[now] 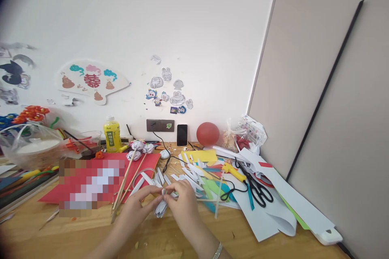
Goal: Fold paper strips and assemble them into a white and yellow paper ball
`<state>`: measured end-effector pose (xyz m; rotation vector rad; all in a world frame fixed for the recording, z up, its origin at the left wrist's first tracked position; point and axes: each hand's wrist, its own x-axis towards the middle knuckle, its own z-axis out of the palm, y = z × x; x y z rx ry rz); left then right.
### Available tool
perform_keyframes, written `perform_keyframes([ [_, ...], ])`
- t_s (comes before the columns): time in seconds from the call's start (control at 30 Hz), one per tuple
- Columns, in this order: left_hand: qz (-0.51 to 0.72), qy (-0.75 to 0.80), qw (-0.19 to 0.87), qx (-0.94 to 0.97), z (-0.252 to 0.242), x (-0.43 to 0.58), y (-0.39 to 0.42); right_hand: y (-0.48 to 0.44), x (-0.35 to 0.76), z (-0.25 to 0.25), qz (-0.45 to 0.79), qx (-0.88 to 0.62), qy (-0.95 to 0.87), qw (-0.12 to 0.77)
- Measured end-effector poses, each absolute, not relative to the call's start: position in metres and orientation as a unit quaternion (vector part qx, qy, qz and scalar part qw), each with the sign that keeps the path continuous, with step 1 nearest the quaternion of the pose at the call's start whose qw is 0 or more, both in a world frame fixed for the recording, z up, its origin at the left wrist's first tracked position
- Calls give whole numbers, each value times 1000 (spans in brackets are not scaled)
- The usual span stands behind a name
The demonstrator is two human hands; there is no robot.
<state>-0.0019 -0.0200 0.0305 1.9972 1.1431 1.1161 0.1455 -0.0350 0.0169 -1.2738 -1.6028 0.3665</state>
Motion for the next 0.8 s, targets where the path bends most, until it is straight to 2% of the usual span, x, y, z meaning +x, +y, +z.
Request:
perform_keyframes([
  [0.33, 445, 433, 144, 771, 8, 0, -19, -37, 138, 5, 83, -541, -658, 517],
  [0.67, 458, 427, 106, 772, -2, -1, -14, -39, 136, 6, 103, -560, -627, 531],
  [0.8, 471, 425, 126, 763, 1, 0, -17, -40, 135, 7, 97, -553, -632, 534],
])
